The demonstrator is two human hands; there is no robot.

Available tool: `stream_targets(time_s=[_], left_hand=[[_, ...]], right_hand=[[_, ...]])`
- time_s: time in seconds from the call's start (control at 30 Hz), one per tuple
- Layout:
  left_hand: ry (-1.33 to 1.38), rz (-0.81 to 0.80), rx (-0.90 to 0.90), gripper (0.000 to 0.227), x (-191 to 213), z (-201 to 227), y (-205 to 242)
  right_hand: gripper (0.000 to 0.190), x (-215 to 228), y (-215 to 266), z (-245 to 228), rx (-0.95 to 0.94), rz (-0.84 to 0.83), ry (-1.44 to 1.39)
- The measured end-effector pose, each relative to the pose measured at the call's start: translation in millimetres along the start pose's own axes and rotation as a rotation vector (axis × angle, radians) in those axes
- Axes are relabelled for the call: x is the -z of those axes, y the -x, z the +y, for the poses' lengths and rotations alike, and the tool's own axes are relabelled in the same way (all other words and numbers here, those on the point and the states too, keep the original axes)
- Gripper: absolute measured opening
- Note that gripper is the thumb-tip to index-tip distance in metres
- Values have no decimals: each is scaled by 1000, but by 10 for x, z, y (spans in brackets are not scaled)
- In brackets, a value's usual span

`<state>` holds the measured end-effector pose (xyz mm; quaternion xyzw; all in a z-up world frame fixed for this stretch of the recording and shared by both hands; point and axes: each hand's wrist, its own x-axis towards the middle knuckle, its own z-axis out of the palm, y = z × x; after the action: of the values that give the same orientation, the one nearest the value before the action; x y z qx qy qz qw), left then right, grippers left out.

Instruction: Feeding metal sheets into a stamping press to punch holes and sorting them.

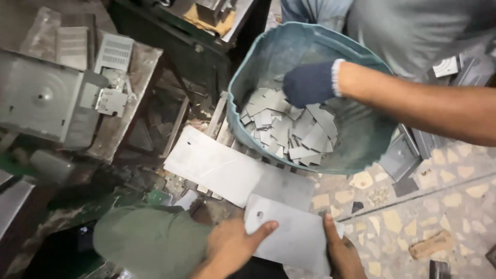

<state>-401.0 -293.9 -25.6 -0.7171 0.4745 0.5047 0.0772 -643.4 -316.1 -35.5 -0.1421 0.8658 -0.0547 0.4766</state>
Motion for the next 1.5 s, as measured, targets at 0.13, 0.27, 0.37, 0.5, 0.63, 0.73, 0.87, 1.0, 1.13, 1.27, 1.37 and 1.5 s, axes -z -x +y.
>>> stream_targets(time_s=[0.13,0.27,0.37,0.5,0.63,0.73,0.87,1.0,1.13,1.27,1.37,1.5], left_hand=[[-32,33,0,101,-456,203,-261],[102,-13,1,83,-752,358,-479],[108,-34,20,82,-787,503,-695],[85,25,14,77,-590,725,-666],[96,211,-131,75,-713,608,-610],[60,88,-364,91,-840,483,-175],[179,279,-488,71,-929,101,-154],[252,212,-290,60,-1040,-62,-100],[249,212,-379,54,-1011,113,-63],[346,29,-264,49,-927,266,97],[379,-8,-248,48,-822,292,172],[379,31,-277,48,-818,216,182]], right_hand=[[97,145,-240,26,-16,25,-79],[90,249,-561,106,80,-25,-223],[88,257,-749,58,111,-31,-249],[98,238,-986,-5,169,-8,-250],[98,27,-1316,-122,206,-54,-239],[81,-324,-2068,86,272,-26,-144],[95,-450,-2455,-11,437,82,20],[89,-479,-2560,142,409,98,-60],[82,-443,-2640,123,392,45,-118],[95,-437,-2723,239,405,90,-19],[100,-507,-2753,202,408,127,-6],[104,-475,-2670,144,335,136,20]])
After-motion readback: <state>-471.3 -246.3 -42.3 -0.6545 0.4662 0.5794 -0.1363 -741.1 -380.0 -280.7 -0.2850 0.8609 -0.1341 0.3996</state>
